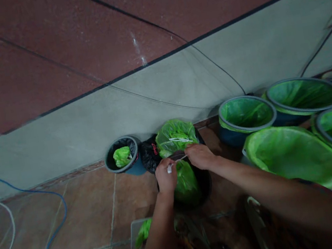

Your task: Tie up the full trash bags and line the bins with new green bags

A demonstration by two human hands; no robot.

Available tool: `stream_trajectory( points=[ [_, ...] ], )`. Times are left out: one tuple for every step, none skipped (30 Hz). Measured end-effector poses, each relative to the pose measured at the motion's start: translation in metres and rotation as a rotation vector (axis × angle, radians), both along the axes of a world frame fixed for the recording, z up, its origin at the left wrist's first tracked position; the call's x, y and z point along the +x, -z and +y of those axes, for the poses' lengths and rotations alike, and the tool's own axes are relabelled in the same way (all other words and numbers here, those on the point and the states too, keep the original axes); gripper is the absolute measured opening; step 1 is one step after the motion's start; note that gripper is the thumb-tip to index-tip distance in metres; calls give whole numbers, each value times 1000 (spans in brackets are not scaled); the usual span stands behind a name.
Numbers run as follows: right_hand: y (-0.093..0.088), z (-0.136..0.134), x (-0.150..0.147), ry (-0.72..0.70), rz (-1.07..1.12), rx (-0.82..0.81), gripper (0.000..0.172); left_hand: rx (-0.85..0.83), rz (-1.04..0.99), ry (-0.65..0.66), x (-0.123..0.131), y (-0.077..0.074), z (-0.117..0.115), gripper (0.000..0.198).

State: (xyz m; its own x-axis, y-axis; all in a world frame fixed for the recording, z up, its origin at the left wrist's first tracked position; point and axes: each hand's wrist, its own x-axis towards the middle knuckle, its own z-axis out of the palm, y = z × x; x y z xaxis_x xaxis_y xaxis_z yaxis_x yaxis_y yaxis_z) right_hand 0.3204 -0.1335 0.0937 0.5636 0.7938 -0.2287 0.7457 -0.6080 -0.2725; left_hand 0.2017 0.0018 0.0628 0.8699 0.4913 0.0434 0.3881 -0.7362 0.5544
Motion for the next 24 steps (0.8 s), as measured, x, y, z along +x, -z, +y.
stream_trajectory(
  points=[
    [-2,-2,0,19,-8,-52,34,-7,79,-41,-2,0,3,14],
    [-3,-4,0,42,-11,-101,35,-16,160,-79,-4,0,5,12],
    [-5,-6,1,61,-7,-141,35,-27,231,-112,-6,0,8,10],
    [-6,-7,1,73,1,-170,35,-41,282,-138,-8,0,11,9],
    [-8,-7,2,74,17,-185,34,-59,310,-157,-9,0,13,9],
    [-8,-7,3,69,33,-185,34,-82,316,-172,-10,1,15,11],
    [-8,-7,3,62,48,-172,33,-111,310,-181,-9,1,17,13],
    [-8,-6,4,58,59,-151,32,-149,295,-186,-8,2,18,15],
    [-8,-6,5,56,68,-128,32,-196,274,-194,-6,2,19,18],
    [-8,-5,5,57,72,-107,32,-254,244,-212,-4,2,18,21],
    [-8,-5,6,57,75,-93,32,-328,201,-244,0,2,17,24],
    [-8,-4,6,56,76,-83,33,-422,144,-282,3,3,16,26],
    [-9,-4,6,52,77,-74,34,-537,75,-321,6,3,13,26],
    [-9,-4,6,49,81,-67,34,-665,1,-355,8,3,10,27],
    [-10,-3,5,44,87,-56,34,-795,-68,-376,10,3,7,28],
    [-10,-3,5,37,94,-39,33,-907,-123,-383,12,3,4,30],
    [-11,-2,4,23,103,-18,33,-990,-155,-379,13,4,1,32],
    [-12,-1,4,7,116,8,32,-1040,-172,-372,13,4,-1,34],
    [-13,0,4,-11,133,36,32,-1064,-177,-357,13,5,-3,35],
    [-14,1,3,-28,152,64,31,-1070,-177,-330,13,5,-4,32],
    [-15,2,3,-38,169,89,31,-1065,-170,-287,13,5,-5,28],
    [-16,3,3,-40,184,110,30,-1046,-161,-230,12,5,-5,22],
    [-17,4,3,-38,197,128,29,-1008,-151,-168,12,5,-5,17],
    [-18,4,3,-35,213,144,28,-947,-133,-102,12,4,-4,15]
  ],
)
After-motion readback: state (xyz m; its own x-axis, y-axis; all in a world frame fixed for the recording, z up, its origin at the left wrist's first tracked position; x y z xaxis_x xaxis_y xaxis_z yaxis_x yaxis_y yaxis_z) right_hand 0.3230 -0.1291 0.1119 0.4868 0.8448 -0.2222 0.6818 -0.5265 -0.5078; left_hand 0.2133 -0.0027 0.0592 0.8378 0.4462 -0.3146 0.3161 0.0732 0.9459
